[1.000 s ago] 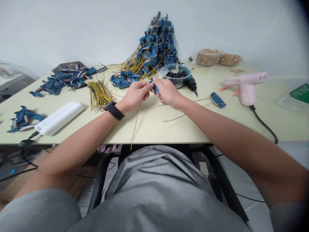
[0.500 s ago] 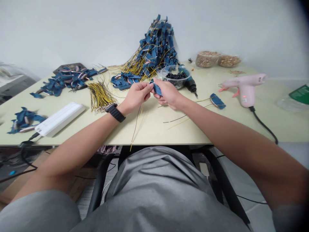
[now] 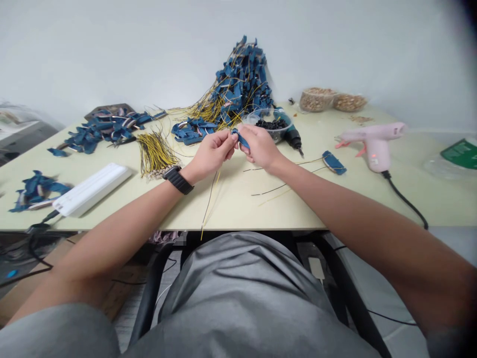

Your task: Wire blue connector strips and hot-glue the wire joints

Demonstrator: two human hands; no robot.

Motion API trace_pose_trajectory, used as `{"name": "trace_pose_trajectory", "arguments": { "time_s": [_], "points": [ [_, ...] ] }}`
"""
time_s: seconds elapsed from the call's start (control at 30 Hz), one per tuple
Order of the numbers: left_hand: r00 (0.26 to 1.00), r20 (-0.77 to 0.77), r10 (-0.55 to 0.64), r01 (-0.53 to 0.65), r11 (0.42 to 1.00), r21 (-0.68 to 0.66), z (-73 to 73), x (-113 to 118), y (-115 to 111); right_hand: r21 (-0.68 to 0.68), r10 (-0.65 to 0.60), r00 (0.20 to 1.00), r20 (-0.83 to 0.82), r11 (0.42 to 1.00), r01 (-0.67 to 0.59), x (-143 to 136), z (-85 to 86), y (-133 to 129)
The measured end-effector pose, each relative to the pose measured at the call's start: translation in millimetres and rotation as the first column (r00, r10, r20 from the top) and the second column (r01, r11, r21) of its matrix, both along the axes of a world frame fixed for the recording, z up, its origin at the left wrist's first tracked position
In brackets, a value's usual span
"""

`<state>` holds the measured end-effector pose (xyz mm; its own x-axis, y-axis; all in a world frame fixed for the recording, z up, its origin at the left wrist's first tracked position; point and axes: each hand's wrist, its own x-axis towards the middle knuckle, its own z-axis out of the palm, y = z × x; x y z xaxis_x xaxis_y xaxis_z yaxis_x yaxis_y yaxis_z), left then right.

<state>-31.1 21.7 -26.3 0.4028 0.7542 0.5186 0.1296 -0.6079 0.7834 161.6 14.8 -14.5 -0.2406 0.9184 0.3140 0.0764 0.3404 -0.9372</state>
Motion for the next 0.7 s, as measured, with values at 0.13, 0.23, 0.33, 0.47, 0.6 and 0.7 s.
{"name": "trace_pose_trajectory", "arguments": {
  "time_s": [0.13,0.23,0.33,0.47,0.6,0.7],
  "points": [
    [0.999,0.017,-0.043,0.042,0.996,0.081,-4.0,1,6,0.241,-0.015,0.999,0.047,0.971,0.004,8,-9.0,6],
    [0.998,0.034,-0.055,0.051,0.993,0.102,-4.5,2,7,0.372,-0.001,0.999,0.051,0.928,-0.018,13,-14.8,9],
    [0.996,0.050,-0.073,0.067,0.992,0.109,-4.0,3,6,0.473,-0.028,0.998,0.065,0.881,-0.006,16,-18.2,11],
    [0.996,0.050,-0.075,0.068,0.990,0.125,-1.9,5,4,0.541,-0.060,0.996,0.070,0.841,0.012,15,-17.7,11],
    [0.998,0.037,-0.050,0.044,0.988,0.146,0.5,5,1,0.559,-0.058,0.996,0.063,0.829,0.013,14,-15.5,9],
    [0.999,0.029,-0.029,0.024,0.987,0.157,0.8,6,-1,0.552,-0.040,0.998,0.039,0.834,0.012,14,-15.3,9]
  ]
}}
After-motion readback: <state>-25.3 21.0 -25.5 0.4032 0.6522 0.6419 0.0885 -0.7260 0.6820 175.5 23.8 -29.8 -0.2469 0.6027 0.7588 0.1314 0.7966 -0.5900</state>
